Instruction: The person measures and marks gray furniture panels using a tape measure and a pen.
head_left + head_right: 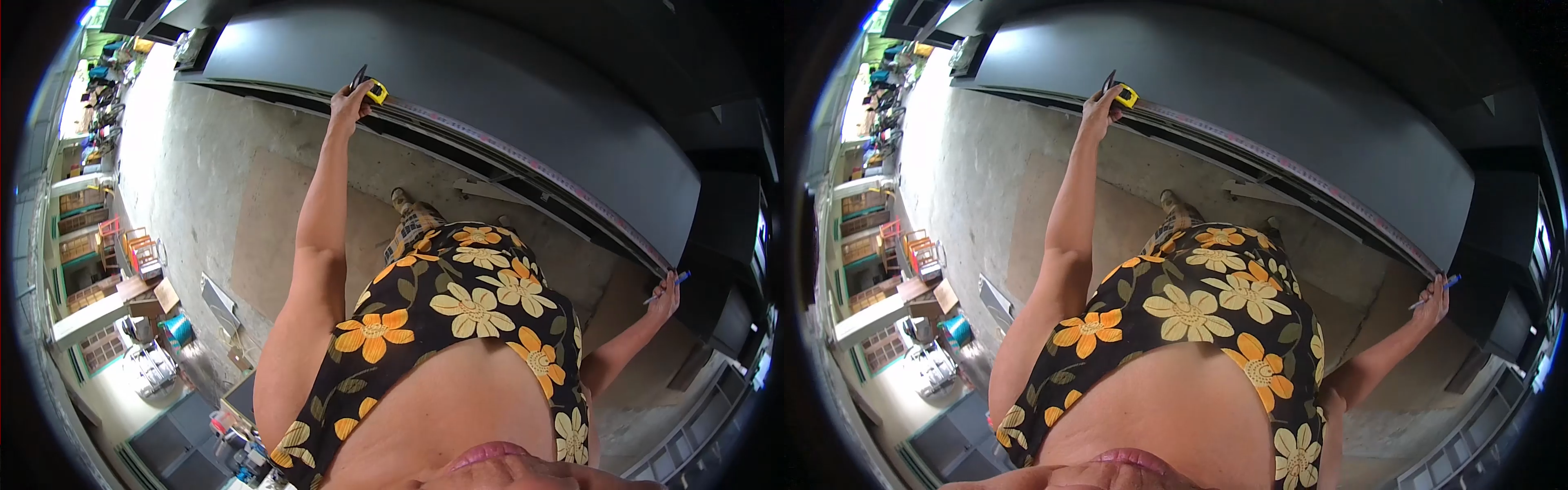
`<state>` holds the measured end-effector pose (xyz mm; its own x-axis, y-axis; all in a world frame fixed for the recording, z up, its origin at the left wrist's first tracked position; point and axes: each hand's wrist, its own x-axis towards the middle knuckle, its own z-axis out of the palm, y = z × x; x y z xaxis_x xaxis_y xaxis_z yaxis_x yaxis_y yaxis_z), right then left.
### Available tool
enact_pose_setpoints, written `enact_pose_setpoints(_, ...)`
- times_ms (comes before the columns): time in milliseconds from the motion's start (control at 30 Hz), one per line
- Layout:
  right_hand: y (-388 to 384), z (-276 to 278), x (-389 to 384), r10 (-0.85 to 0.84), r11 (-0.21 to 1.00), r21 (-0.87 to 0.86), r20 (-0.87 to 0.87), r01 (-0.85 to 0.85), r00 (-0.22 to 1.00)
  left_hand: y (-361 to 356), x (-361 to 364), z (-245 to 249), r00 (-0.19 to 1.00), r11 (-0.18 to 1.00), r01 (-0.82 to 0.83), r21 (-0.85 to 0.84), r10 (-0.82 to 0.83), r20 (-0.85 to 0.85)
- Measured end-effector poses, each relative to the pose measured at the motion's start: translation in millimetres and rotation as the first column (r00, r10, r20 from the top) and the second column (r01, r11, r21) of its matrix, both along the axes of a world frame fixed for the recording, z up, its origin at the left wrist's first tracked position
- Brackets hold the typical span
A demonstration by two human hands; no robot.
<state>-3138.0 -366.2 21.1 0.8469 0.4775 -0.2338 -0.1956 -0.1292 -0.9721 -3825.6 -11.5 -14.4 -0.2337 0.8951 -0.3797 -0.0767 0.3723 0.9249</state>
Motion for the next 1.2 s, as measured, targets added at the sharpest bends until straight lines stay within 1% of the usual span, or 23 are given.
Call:
enact_pose_setpoints(67, 20, 5, -47, 0.025, 0.999, -0.028, 0.038, -0.024, 0.999, 2, -5, 0, 0.999, 0.999, 0.032, -0.001, -0.032, 0.036)
enact_pose_setpoints(133, 40, -6, -86, 0.067, 0.997, -0.035, 0.025, -0.066, 0.997, 3, -13, -7, 0.995, 0.997, 0.073, 0.008, -0.073, 0.072)
enact_pose_setpoints(267, 94, 0, -179, 0.154, 0.984, -0.101, 0.043, -0.149, 0.987, -1, -7, -6, 0.986, 0.997, 0.073, 0.037, -0.077, 0.148)
enact_pose_setpoints(300, 105, 1, -199, 0.178, 0.980, -0.096, 0.042, -0.173, 0.983, -5, -4, -4, 0.985, 0.996, 0.059, 0.072, -0.070, 0.160)
enact_pose_setpoints(400, 130, 1, -249, 0.213, 0.975, -0.070, 0.034, -0.211, 0.976, -8, -5, 0, 0.989, 0.986, 0.092, 0.136, -0.106, 0.100)
enact_pose_setpoints(433, 137, 1, -263, 0.223, 0.974, -0.060, 0.036, -0.220, 0.974, -10, -6, 5, 0.992, 0.978, 0.113, 0.174, -0.122, 0.041)
enact_pose_setpoints(533, 155, 5, -309, 0.246, 0.969, -0.041, 0.028, -0.244, 0.969, -1, -18, -4, 0.984, 0.952, 0.164, 0.260, -0.177, 0.029)
enact_pose_setpoints(600, 171, 7, -346, 0.314, 0.946, -0.083, 0.010, -0.312, 0.949, 2, -27, -3, 0.979, 0.954, 0.182, 0.239, -0.198, 0.045)
enact_pose_setpoints(633, 181, 5, -368, 0.361, 0.930, -0.077, 0.014, -0.359, 0.932, 4, -32, -2, 0.977, 0.954, 0.191, 0.231, -0.208, 0.053)
enact_pose_setpoints(733, 214, -13, -425, 0.515, 0.854, -0.105, 0.025, -0.510, 0.857, 10, -50, -4, 0.984, 0.966, 0.161, 0.200, -0.173, 0.042)
enact_pose_setpoints(800, 236, -16, -461, 0.572, 0.819, -0.101, 0.052, -0.566, 0.819, 10, -61, -2, 0.984, 0.964, 0.165, 0.210, -0.176, 0.033)
enact_pose_setpoints(867, 253, -22, -483, 0.611, 0.788, -0.141, 0.057, -0.600, 0.789, 9, -69, -2, 0.982, 0.959, 0.168, 0.228, -0.183, 0.046)
enact_pose_setpoints(900, 261, -27, -493, 0.610, 0.789, -0.140, 0.070, -0.598, 0.789, 7, -71, 1, 0.986, 0.961, 0.145, 0.237, -0.161, 0.050)
enact_pose_setpoints(967, 275, -41, -506, 0.611, 0.790, -0.138, 0.095, -0.597, 0.786, 3, -80, 1, 0.990, 0.961, 0.128, 0.245, -0.140, 0.030)
enact_pose_setpoints(1033, 285, -55, -509, 0.625, 0.778, -0.178, 0.112, -0.603, 0.773, 2, -88, -3, 0.993, 0.961, 0.116, 0.252, -0.119, -0.004)
enact_pose_setpoints(1133, 293, -53, -514, 0.618, 0.778, -0.249, 0.137, -0.577, 0.774, -5, -93, -5, 0.994, 0.968, 0.110, 0.227, -0.112, -0.004)
enact_pose_setpoints(1200, 297, -51, -516, 0.626, 0.767, -0.301, 0.159, -0.566, 0.763, -8, -94, -10, 0.995, 0.964, 0.094, 0.247, -0.098, 0.004)
